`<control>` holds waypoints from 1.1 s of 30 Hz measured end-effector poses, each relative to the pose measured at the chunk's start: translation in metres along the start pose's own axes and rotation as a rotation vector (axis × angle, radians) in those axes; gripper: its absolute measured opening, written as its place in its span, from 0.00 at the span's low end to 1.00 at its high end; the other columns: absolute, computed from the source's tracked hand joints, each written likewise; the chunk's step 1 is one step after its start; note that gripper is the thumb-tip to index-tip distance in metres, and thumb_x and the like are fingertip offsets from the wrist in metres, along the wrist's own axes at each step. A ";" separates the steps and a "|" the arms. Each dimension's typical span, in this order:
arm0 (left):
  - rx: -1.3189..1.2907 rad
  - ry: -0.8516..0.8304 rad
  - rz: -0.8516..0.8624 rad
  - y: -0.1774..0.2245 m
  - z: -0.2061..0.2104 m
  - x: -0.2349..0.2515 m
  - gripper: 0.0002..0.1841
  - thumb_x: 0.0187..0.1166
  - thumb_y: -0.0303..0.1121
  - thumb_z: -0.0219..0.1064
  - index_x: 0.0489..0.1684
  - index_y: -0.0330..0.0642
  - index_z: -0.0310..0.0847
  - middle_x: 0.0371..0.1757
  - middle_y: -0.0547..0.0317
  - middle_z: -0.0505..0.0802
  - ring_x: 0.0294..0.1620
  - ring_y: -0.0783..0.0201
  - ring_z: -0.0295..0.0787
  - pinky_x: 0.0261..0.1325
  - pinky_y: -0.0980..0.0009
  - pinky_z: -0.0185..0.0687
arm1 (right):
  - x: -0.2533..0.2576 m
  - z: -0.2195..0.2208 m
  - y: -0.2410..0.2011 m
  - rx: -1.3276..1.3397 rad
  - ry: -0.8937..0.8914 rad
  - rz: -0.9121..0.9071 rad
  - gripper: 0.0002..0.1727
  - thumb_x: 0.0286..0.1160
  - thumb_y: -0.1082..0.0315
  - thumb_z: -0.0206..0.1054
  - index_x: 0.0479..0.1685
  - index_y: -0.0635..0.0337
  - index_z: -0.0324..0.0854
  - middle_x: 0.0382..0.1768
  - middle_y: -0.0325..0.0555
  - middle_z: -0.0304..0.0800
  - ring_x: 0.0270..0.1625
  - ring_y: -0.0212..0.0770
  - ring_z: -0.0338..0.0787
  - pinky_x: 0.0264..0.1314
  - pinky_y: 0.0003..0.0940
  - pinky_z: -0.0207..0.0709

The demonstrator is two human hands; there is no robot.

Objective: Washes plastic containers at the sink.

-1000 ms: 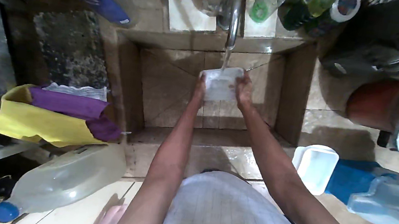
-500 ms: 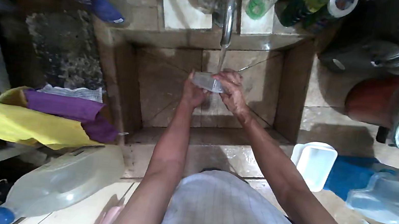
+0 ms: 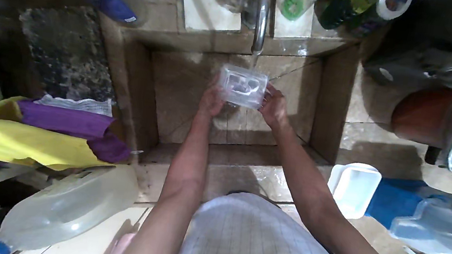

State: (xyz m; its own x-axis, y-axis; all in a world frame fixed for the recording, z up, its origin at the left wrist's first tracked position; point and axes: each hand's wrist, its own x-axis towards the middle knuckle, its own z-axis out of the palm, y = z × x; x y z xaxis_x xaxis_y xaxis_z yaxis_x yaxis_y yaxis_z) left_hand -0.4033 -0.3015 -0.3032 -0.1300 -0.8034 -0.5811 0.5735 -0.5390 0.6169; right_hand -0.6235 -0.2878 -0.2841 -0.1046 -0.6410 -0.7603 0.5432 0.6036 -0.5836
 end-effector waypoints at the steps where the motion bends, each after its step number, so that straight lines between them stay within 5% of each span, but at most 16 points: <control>1: 0.090 -0.049 -0.002 -0.002 0.009 0.003 0.36 0.76 0.23 0.56 0.90 0.48 0.58 0.77 0.50 0.81 0.67 0.56 0.84 0.64 0.57 0.86 | 0.003 -0.006 -0.002 0.002 0.070 0.038 0.26 0.93 0.51 0.42 0.80 0.51 0.69 0.62 0.51 0.87 0.59 0.49 0.90 0.57 0.51 0.85; 4: 0.288 -0.152 -0.011 -0.004 0.034 0.008 0.41 0.75 0.19 0.63 0.93 0.48 0.55 0.87 0.50 0.72 0.78 0.54 0.78 0.70 0.53 0.85 | 0.012 -0.028 0.000 -0.030 0.184 0.129 0.28 0.89 0.46 0.44 0.79 0.49 0.70 0.68 0.49 0.84 0.66 0.49 0.85 0.61 0.54 0.81; 10: 0.485 -0.144 0.074 -0.003 0.036 0.000 0.39 0.65 0.17 0.70 0.85 0.44 0.69 0.79 0.49 0.80 0.75 0.56 0.80 0.71 0.57 0.83 | 0.016 -0.033 0.011 0.073 0.251 0.073 0.26 0.89 0.47 0.44 0.73 0.54 0.71 0.63 0.51 0.84 0.64 0.50 0.84 0.61 0.56 0.81; 17: 0.402 0.011 0.069 -0.017 -0.024 -0.006 0.35 0.70 0.17 0.67 0.83 0.42 0.66 0.72 0.50 0.85 0.67 0.56 0.84 0.63 0.55 0.86 | 0.006 -0.016 0.026 -0.173 0.107 -0.185 0.17 0.89 0.57 0.51 0.59 0.57 0.80 0.41 0.41 0.86 0.40 0.35 0.85 0.42 0.35 0.82; 20: 0.293 0.086 0.018 -0.021 -0.039 -0.008 0.31 0.79 0.24 0.62 0.85 0.46 0.64 0.74 0.50 0.82 0.67 0.54 0.84 0.63 0.52 0.86 | -0.007 -0.005 0.027 -0.233 -0.079 -0.248 0.12 0.88 0.65 0.52 0.54 0.58 0.79 0.35 0.36 0.83 0.32 0.30 0.81 0.38 0.30 0.80; 24: 0.228 0.212 -0.126 -0.016 -0.035 -0.010 0.23 0.88 0.38 0.52 0.81 0.44 0.67 0.68 0.47 0.86 0.64 0.53 0.86 0.63 0.53 0.86 | -0.021 0.024 0.012 -0.194 -0.229 -0.182 0.16 0.90 0.68 0.55 0.67 0.63 0.79 0.48 0.44 0.89 0.43 0.35 0.88 0.48 0.35 0.87; 27: 0.243 0.284 -0.214 -0.007 -0.028 -0.008 0.23 0.89 0.46 0.54 0.76 0.43 0.73 0.66 0.47 0.88 0.63 0.52 0.87 0.61 0.51 0.87 | -0.015 0.044 -0.003 -0.071 -0.225 -0.083 0.16 0.90 0.70 0.54 0.69 0.64 0.75 0.46 0.47 0.89 0.42 0.40 0.91 0.49 0.39 0.90; 33: 0.330 0.240 -0.316 0.007 -0.010 0.016 0.30 0.89 0.54 0.55 0.81 0.44 0.70 0.72 0.47 0.85 0.67 0.52 0.85 0.65 0.54 0.85 | 0.015 0.046 -0.022 0.079 -0.124 -0.026 0.14 0.91 0.66 0.56 0.66 0.63 0.74 0.44 0.47 0.89 0.40 0.38 0.90 0.46 0.34 0.89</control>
State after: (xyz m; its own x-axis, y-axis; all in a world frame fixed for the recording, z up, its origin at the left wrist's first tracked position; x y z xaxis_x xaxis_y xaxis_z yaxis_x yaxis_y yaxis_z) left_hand -0.3930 -0.3156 -0.3133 -0.0439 -0.5288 -0.8476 0.2452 -0.8282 0.5040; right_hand -0.5982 -0.3325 -0.2697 -0.0185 -0.7123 -0.7017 0.6060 0.5502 -0.5745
